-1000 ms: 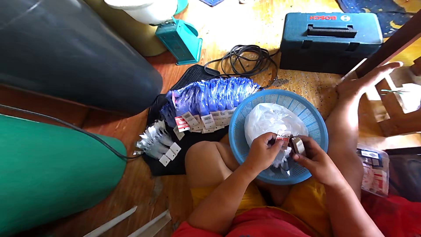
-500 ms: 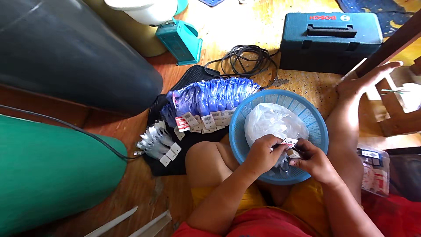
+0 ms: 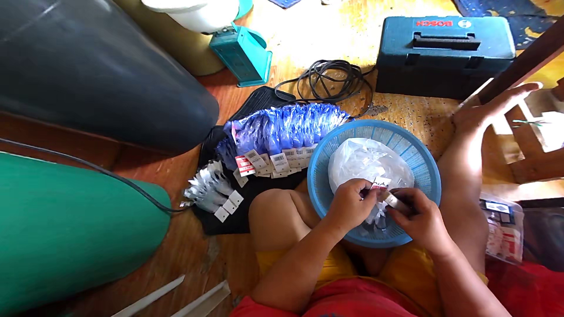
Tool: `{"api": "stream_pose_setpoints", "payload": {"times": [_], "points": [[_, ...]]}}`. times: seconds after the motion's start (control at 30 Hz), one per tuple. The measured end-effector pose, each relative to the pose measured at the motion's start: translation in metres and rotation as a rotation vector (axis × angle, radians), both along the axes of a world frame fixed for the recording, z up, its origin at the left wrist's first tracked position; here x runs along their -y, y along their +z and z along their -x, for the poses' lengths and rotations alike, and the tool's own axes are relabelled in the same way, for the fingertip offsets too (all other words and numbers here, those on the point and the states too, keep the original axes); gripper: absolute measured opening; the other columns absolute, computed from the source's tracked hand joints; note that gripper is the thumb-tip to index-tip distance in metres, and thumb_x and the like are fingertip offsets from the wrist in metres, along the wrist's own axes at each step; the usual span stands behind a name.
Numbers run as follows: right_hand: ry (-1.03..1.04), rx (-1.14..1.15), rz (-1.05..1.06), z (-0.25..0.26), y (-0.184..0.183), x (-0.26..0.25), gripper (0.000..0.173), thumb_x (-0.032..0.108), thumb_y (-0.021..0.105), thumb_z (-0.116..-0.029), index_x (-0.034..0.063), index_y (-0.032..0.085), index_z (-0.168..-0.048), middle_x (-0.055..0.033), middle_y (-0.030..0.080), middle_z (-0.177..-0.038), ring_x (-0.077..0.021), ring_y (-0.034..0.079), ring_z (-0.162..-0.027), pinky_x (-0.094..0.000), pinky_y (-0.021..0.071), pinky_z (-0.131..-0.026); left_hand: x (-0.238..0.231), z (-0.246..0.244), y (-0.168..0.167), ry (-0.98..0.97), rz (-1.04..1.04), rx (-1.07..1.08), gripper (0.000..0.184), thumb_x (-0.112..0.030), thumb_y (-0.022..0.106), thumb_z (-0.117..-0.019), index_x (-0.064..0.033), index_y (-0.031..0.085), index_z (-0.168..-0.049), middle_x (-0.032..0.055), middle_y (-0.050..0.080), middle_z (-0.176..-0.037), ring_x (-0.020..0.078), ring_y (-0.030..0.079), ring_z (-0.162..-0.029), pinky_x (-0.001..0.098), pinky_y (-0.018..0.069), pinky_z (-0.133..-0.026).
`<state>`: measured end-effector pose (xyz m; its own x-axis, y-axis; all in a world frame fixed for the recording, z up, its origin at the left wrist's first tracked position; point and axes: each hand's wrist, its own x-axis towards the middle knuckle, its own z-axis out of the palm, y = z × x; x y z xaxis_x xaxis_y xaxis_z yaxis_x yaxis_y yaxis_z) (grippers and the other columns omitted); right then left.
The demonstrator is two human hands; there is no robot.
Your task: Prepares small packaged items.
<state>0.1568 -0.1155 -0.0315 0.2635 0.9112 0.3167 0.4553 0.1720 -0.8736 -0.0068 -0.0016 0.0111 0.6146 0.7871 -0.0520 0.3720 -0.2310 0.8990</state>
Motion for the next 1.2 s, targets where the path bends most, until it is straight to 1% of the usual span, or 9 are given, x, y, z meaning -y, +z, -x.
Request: {"api": "stream_pose_setpoints", "payload": {"times": [0.1,0.2,0.27,0.3,0.4,0.53,0.67,0.87,1.2], "points": [[0.046,0.068,-0.039,-0.001,0.002,0.002,0.031,0.017,0.066,-0.0963,-0.0024,0.059,-0.119,-0.0101,0.073,-0.106,-0.0068,0.070,-0.090,-0.0220,0.0593,-0.079,-0.005,0.000,0.000,0.026,0.098,-0.014,0.023,-0.021,0.064,-0.0984,0.0002,0.072,-0.097,0.0054,0.071,-0.086,0.0049,0.067,-0.078,0.0224,0.0564,-0.076],[0.122,-0.009,-0.025,-0.005,0.008,0.004,0.035,0.025,0.060,-0.1026,-0.0013,0.053,-0.125,-0.0077,0.071,-0.111,-0.0043,0.069,-0.092,-0.0212,0.0584,-0.079,-0.008,0.003,-0.001,0.033,0.144,0.023,0.020,-0.019,0.066,-0.0978,0.0005,0.072,-0.096,0.0047,0.072,-0.086,0.0054,0.069,-0.078,0.0235,0.0580,-0.078],[0.187,-0.149,0.005,-0.008,0.008,0.005,0.037,0.023,0.065,-0.0998,0.0007,0.053,-0.126,-0.0084,0.069,-0.124,-0.0086,0.070,-0.101,-0.0252,0.0595,-0.084,-0.009,0.004,-0.002,0.023,0.150,0.047,0.019,-0.017,0.067,-0.0979,0.0010,0.072,-0.095,0.0051,0.073,-0.086,0.0062,0.070,-0.080,0.0240,0.0592,-0.079],[0.208,-0.227,0.022,-0.010,0.007,0.005,0.036,0.019,0.070,-0.0954,0.0015,0.055,-0.123,-0.0094,0.067,-0.129,-0.0114,0.070,-0.103,-0.0274,0.0601,-0.085,-0.009,0.005,-0.002,0.013,0.145,0.049,0.019,-0.017,0.066,-0.0979,0.0011,0.072,-0.095,0.0051,0.073,-0.086,0.0062,0.070,-0.081,0.0238,0.0591,-0.080],[0.182,-0.368,0.093,-0.009,0.004,0.002,0.042,0.004,0.077,-0.0815,0.0007,0.057,-0.118,-0.0075,0.067,-0.123,-0.0143,0.070,-0.101,-0.0307,0.0616,-0.083,-0.007,0.005,-0.001,-0.033,0.123,0.044,0.020,-0.017,0.065,-0.0983,0.0010,0.073,-0.095,0.0052,0.073,-0.087,0.0053,0.070,-0.081,0.0232,0.0584,-0.080],[0.174,-0.423,0.120,-0.008,-0.001,-0.001,0.056,-0.001,0.080,-0.0746,0.0007,0.052,-0.122,-0.0062,0.067,-0.116,-0.0163,0.070,-0.100,-0.0328,0.0624,-0.083,-0.004,0.005,0.000,-0.059,0.081,0.015,0.020,-0.017,0.066,-0.0977,0.0007,0.074,-0.096,0.0064,0.073,-0.090,0.0052,0.069,-0.082,0.0222,0.0575,-0.081],[0.154,-0.371,0.096,-0.006,-0.001,-0.001,0.058,-0.002,0.081,-0.0726,0.0015,0.051,-0.122,-0.0056,0.067,-0.115,-0.0150,0.068,-0.100,-0.0317,0.0614,-0.082,-0.003,0.004,0.001,-0.068,0.037,-0.005,0.021,-0.019,0.066,-0.0977,-0.0006,0.075,-0.096,0.0073,0.073,-0.092,0.0066,0.070,-0.086,0.0228,0.0576,-0.083],[0.140,-0.338,0.064,-0.006,-0.004,-0.002,0.058,-0.001,0.081,-0.0719,0.0012,0.051,-0.121,-0.0060,0.067,-0.114,-0.0157,0.068,-0.103,-0.0329,0.0605,-0.087,-0.002,0.005,-0.002,-0.085,-0.039,-0.002,0.021,-0.020,0.066,-0.0975,-0.0012,0.076,-0.096,0.0080,0.073,-0.092,0.0077,0.069,-0.087,0.0233,0.0571,-0.084],[0.114,-0.334,0.066,-0.006,-0.002,-0.001,0.056,-0.005,0.080,-0.0706,0.0008,0.053,-0.119,-0.0062,0.067,-0.114,-0.0147,0.068,-0.102,-0.0321,0.0607,-0.087,-0.003,0.006,-0.002,-0.112,-0.001,0.052,0.021,-0.018,0.065,-0.0983,-0.0001,0.076,-0.098,0.0082,0.073,-0.094,0.0070,0.069,-0.090,0.0229,0.0571,-0.086]]}}
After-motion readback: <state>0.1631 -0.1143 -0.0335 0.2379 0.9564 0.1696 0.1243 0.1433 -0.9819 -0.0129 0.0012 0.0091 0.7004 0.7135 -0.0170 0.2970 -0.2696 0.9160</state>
